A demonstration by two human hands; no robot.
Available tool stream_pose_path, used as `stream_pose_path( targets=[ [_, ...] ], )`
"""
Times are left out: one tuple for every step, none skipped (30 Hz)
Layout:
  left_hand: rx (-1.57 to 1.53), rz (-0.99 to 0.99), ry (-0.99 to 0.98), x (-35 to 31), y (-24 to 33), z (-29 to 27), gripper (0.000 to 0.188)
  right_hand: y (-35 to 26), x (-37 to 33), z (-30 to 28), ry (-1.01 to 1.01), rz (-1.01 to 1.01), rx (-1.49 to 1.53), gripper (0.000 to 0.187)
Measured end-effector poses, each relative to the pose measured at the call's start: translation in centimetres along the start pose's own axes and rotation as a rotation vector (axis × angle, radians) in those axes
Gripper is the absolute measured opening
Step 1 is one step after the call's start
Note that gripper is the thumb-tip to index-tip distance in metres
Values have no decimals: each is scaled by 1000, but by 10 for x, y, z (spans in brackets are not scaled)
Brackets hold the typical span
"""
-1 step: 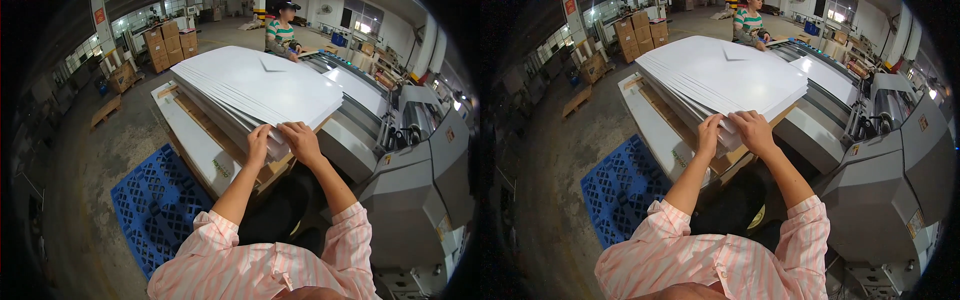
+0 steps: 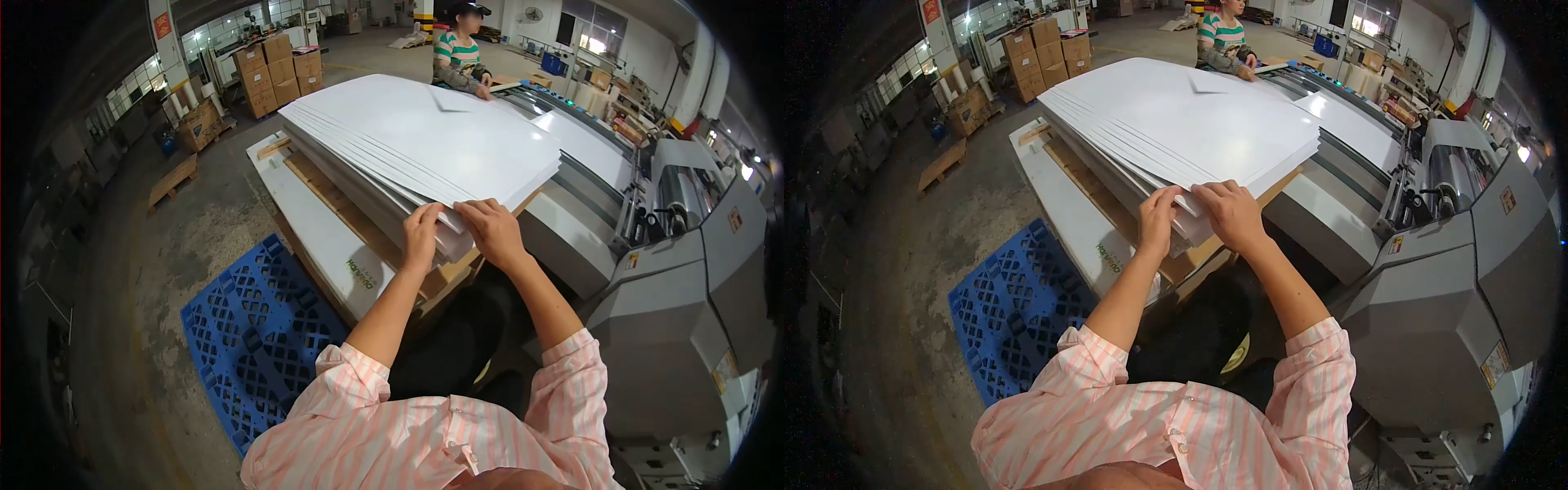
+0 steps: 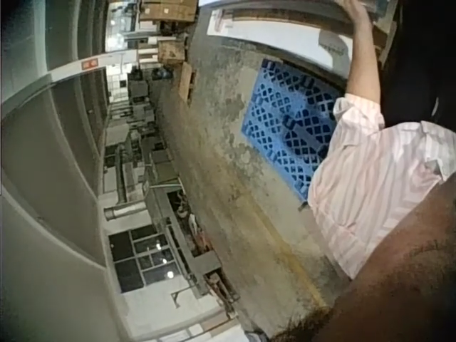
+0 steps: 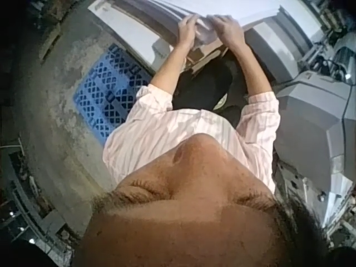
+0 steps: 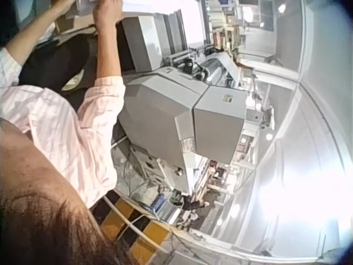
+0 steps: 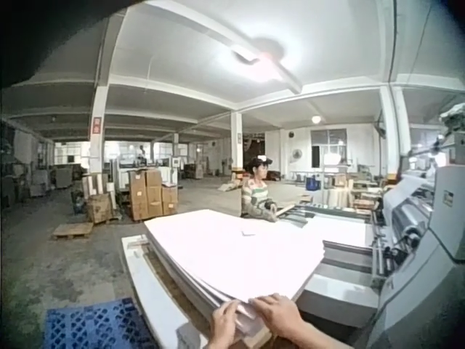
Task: Aligning and stacking large white sheets of material near an industrial machine.
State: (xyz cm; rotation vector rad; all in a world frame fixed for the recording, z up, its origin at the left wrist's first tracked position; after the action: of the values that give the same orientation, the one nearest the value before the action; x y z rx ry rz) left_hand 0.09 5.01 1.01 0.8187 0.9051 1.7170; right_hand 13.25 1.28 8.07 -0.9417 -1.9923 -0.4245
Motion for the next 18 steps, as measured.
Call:
stream_pose_path(
  targets=[
    [-41,11,27,1,-2,-3,20,1,1,2,-43,41,-30,30],
    [-83,23,54,2,-4,-7,21,2,2,3,-86,82,-61,28],
    [-77,75,34,0,-2,-6,34,3,2,3,-86,85,-65,28],
    [-78,72,30,-3,-2,-4,34,3,2,3,-81,73,-100,29],
    [-118,73,90,-7,-3,-3,41,3,3,2,-75,61,-135,30],
    [-158,74,151,-9,0,-3,49,2,4,0,-75,62,-139,30],
    [-161,73,149,-8,-1,-2,49,-2,7,-2,-57,-3,-112,32],
    [-176,42,161,-7,-3,-3,51,-5,8,-4,-41,-68,-84,34],
    [-191,13,175,-6,-5,-4,54,-4,9,-5,-41,-70,-86,34],
    [-194,13,175,-4,-5,-5,54,-4,10,-5,-69,-122,-95,32],
    [-190,-6,134,-2,-6,-4,53,-3,11,-4,-98,-173,-104,30],
    [-184,-27,93,-1,-8,-3,52,-1,13,-4,-100,-173,-104,30],
    [-185,-29,94,1,-10,-4,52,4,16,-4,-109,-133,-126,26],
    [-195,0,57,2,-10,-3,54,8,18,-3,-118,-93,-147,23],
    [-203,28,25,3,-10,-3,57,5,22,-5,-92,-13,-178,18],
    [-203,26,30,4,-11,-5,57,2,25,-6,-97,-13,-175,18],
    [-176,46,30,5,-11,-6,56,2,26,-5,-118,56,-169,18],
    [-152,67,28,5,-11,-6,55,2,28,-6,-137,123,-166,18]
  ],
)
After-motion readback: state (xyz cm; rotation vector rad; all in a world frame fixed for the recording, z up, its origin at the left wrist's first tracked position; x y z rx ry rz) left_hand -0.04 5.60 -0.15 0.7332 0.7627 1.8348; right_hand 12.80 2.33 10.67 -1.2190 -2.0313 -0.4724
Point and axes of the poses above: each hand's wrist, its own x-axis towards the middle knuckle, its own z-axis out of the palm, y = z × x, the point moved 4 cm from there along x, towards the middle knuckle, and after that the axes turned 13 degrees about y, right-handed, at the moved point
